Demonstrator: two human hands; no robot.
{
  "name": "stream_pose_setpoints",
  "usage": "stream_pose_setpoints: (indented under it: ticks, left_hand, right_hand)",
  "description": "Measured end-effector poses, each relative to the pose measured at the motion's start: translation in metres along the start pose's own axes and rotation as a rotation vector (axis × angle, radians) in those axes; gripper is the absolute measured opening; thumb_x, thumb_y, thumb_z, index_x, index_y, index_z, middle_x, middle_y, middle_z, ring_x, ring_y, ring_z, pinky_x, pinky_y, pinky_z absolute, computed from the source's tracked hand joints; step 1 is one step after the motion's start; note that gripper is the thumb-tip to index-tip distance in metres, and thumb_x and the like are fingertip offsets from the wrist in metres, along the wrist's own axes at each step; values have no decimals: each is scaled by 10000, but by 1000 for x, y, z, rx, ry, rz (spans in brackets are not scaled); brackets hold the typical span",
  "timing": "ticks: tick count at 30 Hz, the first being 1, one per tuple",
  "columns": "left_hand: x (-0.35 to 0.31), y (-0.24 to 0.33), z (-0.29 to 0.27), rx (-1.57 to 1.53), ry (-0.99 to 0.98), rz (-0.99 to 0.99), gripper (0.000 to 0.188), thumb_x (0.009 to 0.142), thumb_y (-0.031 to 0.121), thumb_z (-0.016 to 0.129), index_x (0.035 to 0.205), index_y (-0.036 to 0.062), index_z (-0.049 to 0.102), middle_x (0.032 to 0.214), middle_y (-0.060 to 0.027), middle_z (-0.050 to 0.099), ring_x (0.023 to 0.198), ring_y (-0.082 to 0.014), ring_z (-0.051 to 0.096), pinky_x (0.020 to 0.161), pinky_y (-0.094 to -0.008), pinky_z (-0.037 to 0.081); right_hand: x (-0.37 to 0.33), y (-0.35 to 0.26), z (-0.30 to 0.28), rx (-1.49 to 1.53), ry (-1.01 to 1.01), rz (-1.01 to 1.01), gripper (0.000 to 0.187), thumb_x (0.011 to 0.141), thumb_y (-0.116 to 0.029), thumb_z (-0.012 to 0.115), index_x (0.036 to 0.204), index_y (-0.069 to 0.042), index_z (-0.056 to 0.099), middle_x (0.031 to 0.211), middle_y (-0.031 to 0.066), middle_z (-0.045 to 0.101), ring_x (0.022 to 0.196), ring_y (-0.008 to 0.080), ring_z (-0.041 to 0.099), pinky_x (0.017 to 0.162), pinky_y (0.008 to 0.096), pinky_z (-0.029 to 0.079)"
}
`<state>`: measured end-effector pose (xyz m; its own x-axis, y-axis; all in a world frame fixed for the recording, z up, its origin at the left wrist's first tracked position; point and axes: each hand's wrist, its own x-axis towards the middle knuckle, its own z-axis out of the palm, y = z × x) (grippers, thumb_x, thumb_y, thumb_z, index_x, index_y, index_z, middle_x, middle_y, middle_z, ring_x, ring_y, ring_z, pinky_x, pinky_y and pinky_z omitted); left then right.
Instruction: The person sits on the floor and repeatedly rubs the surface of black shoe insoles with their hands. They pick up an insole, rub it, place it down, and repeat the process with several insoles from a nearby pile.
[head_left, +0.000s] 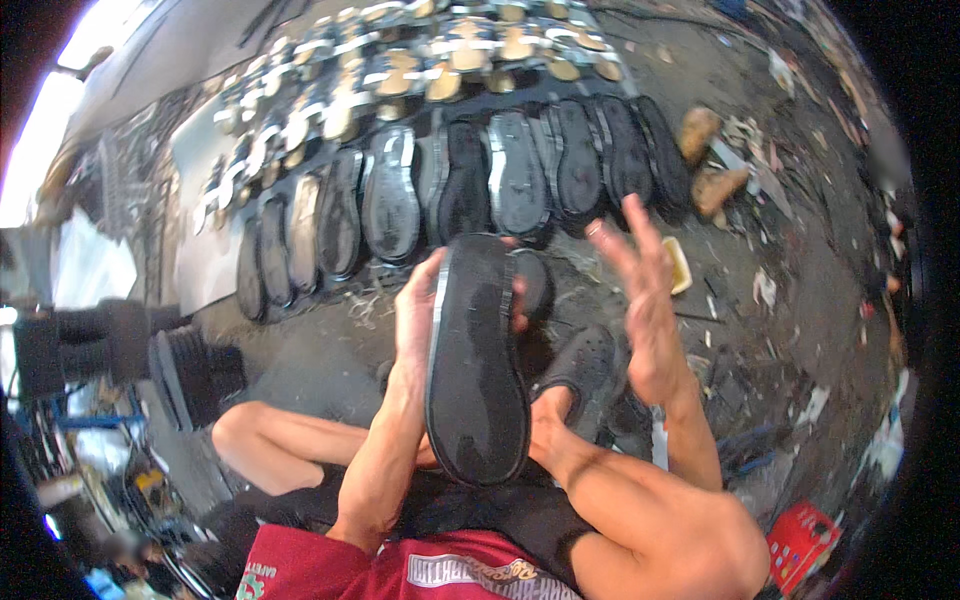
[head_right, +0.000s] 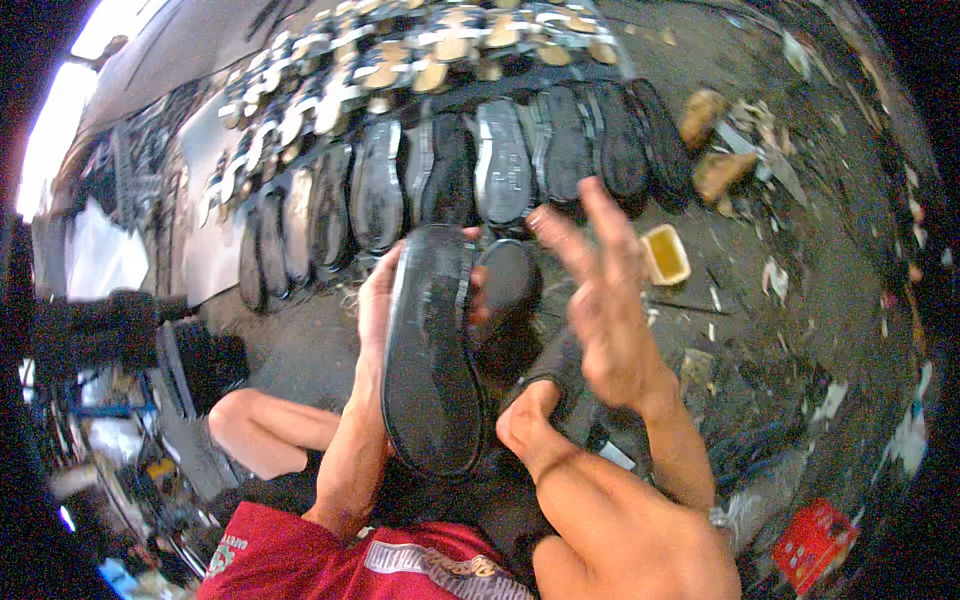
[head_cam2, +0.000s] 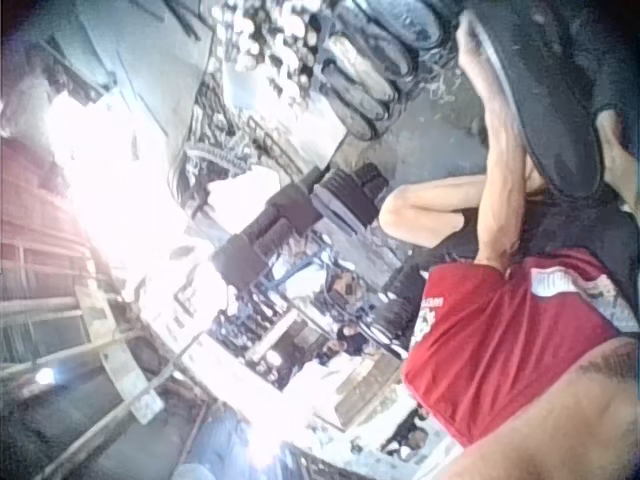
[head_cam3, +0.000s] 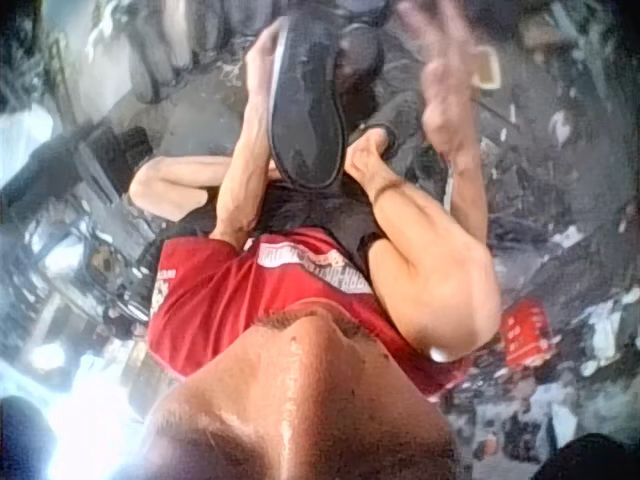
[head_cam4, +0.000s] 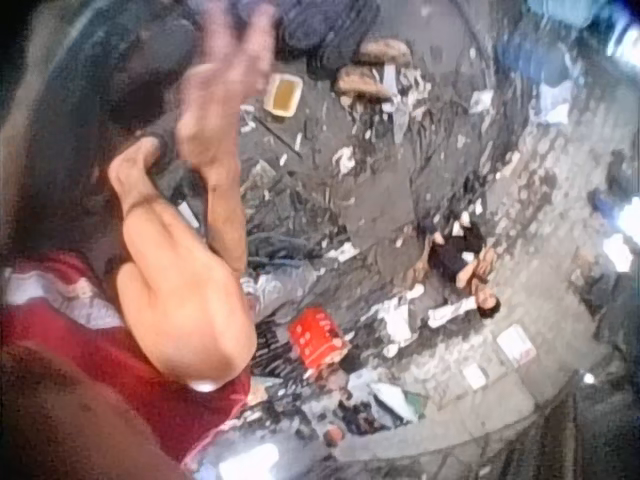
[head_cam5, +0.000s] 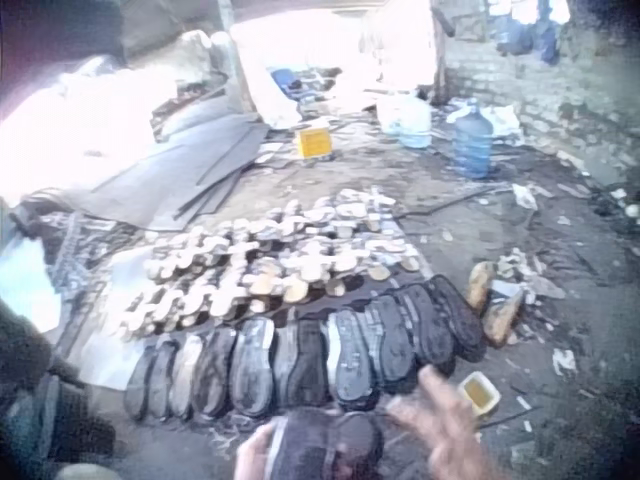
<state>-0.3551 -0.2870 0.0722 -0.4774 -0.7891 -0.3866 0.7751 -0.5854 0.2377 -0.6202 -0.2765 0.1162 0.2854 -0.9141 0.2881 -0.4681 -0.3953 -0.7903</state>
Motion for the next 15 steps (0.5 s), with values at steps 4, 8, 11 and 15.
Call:
stream_pose_setpoints:
  ticks: [4, 8, 11, 15]
  left_hand:
    - [-18, -41, -38, -272, 215, -26, 727, 1034, 661, 501, 1342, 29, 685, 1206, -252, 744, 1039, -410, 719, 964, -573, 578]
    - [-36, -53, -54, -167, 401, -29, 722, 997, 534, 515, 1391, -61, 622, 1332, -242, 708, 1176, -399, 683, 1090, -497, 525]
    - [-25, -38, -43, -137, 358, 71, 692, 992, 475, 506, 1402, -71, 611, 1327, -243, 710, 1182, -400, 684, 1095, -501, 526]
    - [-19, -16, -39, 20, 262, 195, 633, 1069, 503, 502, 1333, -51, 659, 1278, -264, 713, 1182, -380, 679, 1025, -510, 558]
  right_hand:
    - [-59, 121, -26, -409, 236, 539, 690, 1182, -525, 190, 1556, -95, 579, 1751, 209, 305, 1626, 408, 208, 1314, 517, 134]
    - [-106, 190, -25, -619, 109, 674, 627, 1175, -532, 269, 1464, -185, 703, 1800, 156, 198, 1616, 445, 198, 1265, 659, 164]
    - [-109, 207, -28, -676, 128, 573, 606, 1176, -520, 284, 1434, -202, 731, 1805, 142, 191, 1617, 447, 197, 1247, 691, 173]
    - [-115, 224, -21, -695, 126, 519, 585, 1178, -511, 274, 1460, -240, 709, 1806, 138, 191, 1610, 446, 209, 1259, 664, 172]
